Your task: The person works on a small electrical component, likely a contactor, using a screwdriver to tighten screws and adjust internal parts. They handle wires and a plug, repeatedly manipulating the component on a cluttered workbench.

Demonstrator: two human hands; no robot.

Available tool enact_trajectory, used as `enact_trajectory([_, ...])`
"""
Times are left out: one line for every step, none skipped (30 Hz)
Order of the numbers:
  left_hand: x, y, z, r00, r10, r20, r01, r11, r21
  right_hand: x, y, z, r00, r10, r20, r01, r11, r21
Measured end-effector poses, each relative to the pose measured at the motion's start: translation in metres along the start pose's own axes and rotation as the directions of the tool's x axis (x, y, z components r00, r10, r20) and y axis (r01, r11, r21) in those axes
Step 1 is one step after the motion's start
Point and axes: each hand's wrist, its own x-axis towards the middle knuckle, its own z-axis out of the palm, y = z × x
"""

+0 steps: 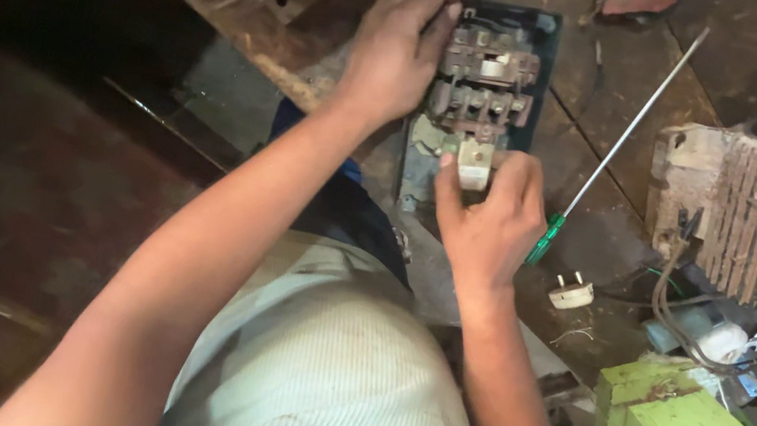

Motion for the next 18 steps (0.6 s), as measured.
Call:
enact_trajectory([-0.001,0.0,0.001,1.0,-0.003,-0.029,0.004,1.0,0.026,-0.001,-0.001,0.0,1.0,-0.005,-0.001,0.005,1.0,-0.002])
enact_trajectory([-0.003,0.001,0.002,0.998,-0.005,-0.058,0.008,0.999,0.052,-0.001,-0.002,0.0,1.0,-0.014,-0.004,0.014,1.0,-0.02])
enact_trajectory([-0.003,0.0,0.001,0.996,0.001,-0.09,0.007,0.997,0.081,-0.002,-0.002,0.001,1.0,-0.028,-0.012,0.027,0.999,-0.035])
enact_trajectory([-0.003,0.0,0.001,0.996,-0.017,-0.091,0.024,0.996,0.081,-0.002,-0.003,0.002,0.999,-0.039,-0.02,0.038,0.998,-0.047])
enact_trajectory([-0.004,0.002,0.001,0.996,-0.035,-0.088,0.042,0.996,0.076,-0.003,-0.003,0.004,0.999,-0.033,-0.021,0.032,0.998,-0.046])
enact_trajectory([-0.004,0.002,0.001,0.995,-0.05,-0.083,0.055,0.996,0.067,-0.003,-0.003,0.005,0.999,-0.028,-0.025,0.027,0.999,-0.047])
enact_trajectory([-0.003,0.002,0.001,0.995,-0.058,-0.078,0.064,0.996,0.068,-0.003,-0.004,0.007,0.999,-0.022,-0.029,0.021,0.999,-0.046])
enact_trajectory([-0.003,0.003,0.0,0.995,-0.071,-0.074,0.076,0.995,0.067,-0.004,-0.003,0.008,1.0,-0.009,-0.014,0.008,0.998,-0.057])
enact_trajectory([-0.003,0.004,0.0,0.994,-0.082,-0.068,0.087,0.994,0.067,-0.004,-0.003,0.01,1.0,0.006,-0.001,-0.006,0.998,-0.067])
enact_trajectory([-0.002,0.004,-0.001,0.994,-0.087,-0.06,0.091,0.993,0.069,-0.004,-0.003,0.01,1.0,0.02,0.01,-0.019,0.997,-0.076])
enact_trajectory([-0.001,0.004,-0.002,0.994,-0.092,-0.053,0.095,0.993,0.072,-0.004,-0.003,0.01,1.0,0.018,0.013,-0.017,0.997,-0.07])
enact_trajectory([-0.001,0.005,-0.003,0.994,-0.097,-0.046,0.1,0.992,0.074,-0.004,-0.002,0.01,1.0,0.018,0.016,-0.017,0.998,-0.064])
enact_trajectory([-0.002,0.005,-0.004,0.994,-0.097,-0.051,0.1,0.992,0.071,-0.005,-0.002,0.008,1.0,0.018,0.018,-0.017,0.998,-0.059])
enact_trajectory([-0.002,0.006,-0.004,0.994,-0.093,-0.054,0.096,0.993,0.067,-0.005,-0.002,0.008,1.0,0.026,0.016,-0.025,0.998,-0.056])
enact_trajectory([-0.003,0.007,-0.005,0.994,-0.088,-0.058,0.092,0.994,0.063,-0.006,-0.002,0.007,0.999,0.034,0.014,-0.033,0.998,-0.054])
enact_trajectory([-0.004,0.007,-0.005,0.995,-0.07,-0.064,0.074,0.995,0.063,-0.007,-0.002,0.006,0.999,0.042,0.014,-0.041,0.998,-0.052])
enact_trajectory([-0.005,0.007,-0.005,0.996,-0.052,-0.073,0.057,0.996,0.066,-0.007,-0.003,0.007,0.999,0.032,-0.001,-0.032,0.999,-0.044])
enact_trajectory([-0.006,0.008,-0.005,0.996,-0.037,-0.08,0.043,0.997,0.069,-0.008,-0.003,0.007,1.0,0.025,-0.013,-0.025,0.999,-0.037])
